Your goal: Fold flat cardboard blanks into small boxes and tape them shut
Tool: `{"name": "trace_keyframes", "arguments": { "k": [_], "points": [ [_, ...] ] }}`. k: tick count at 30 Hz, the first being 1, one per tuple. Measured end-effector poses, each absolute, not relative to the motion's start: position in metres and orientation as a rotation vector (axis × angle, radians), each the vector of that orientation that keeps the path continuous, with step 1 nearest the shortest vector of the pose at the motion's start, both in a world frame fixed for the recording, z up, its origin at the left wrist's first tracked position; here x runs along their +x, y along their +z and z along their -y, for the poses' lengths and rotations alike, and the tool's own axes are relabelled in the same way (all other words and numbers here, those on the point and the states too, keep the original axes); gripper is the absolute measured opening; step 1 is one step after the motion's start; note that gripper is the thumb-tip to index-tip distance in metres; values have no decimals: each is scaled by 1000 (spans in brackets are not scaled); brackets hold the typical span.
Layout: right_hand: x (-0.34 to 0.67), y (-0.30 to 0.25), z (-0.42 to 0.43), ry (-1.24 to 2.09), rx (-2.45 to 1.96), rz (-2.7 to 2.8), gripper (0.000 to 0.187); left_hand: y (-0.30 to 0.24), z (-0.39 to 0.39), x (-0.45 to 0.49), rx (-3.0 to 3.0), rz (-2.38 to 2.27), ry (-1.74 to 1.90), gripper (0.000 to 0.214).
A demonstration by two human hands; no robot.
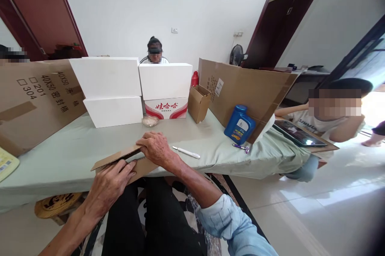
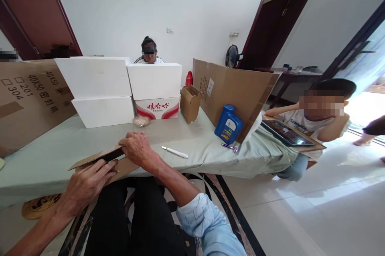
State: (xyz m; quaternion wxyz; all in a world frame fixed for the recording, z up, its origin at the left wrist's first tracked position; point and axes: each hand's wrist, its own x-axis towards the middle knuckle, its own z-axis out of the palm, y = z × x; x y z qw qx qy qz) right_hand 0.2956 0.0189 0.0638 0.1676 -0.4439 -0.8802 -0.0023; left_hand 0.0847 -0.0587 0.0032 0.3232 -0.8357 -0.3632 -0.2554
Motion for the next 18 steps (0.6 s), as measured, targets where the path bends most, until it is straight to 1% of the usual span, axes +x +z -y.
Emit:
{"name": "trace_keyframes", "arguments": {
  "k": [3, 5, 6, 9, 10, 11, 12, 13, 15, 16, 18],
  "points": [
    [298, 67, -21, -4, -1258, 2522, 23, -2, 56, 85, -2184, 962, -709, 25],
    [301, 68, -23, -11, -1255, 2524, 24, -4, 58, 86, -2185, 984, -699, 28],
    [302, 69, -24, -12, -1252, 2521, 25, -5, 60, 87, -2199, 1002, -678, 33],
    [304, 68, -28, -6, -1227, 2504, 26, -4, 67, 84, -2267, 1119, -568, 57],
    [305, 68, -30, -1, -1214, 2499, 26, -3, 70, 82, -2278, 1175, -538, 62],
    [306, 69, -32, 8, -1195, 2494, 26, -1, 73, 80, -2283, 1224, -519, 63],
    [308, 70, -35, 31, -1172, 2491, 25, 1, 76, 78, -2284, 1260, -511, 59],
    [309, 72, -39, 68, -1150, 2481, 24, 4, 80, 77, -2282, 1276, -511, 50],
    [314, 77, -50, 210, -1122, 2437, 19, 10, 86, 78, -2275, 1247, -522, 27],
    [316, 80, -58, 323, -1110, 2398, 15, 14, 89, 80, -2278, 1214, -529, 19],
    [320, 86, -74, 630, -1059, 2305, 8, 23, 92, 84, -2332, 1152, -534, 17]
  ]
}}
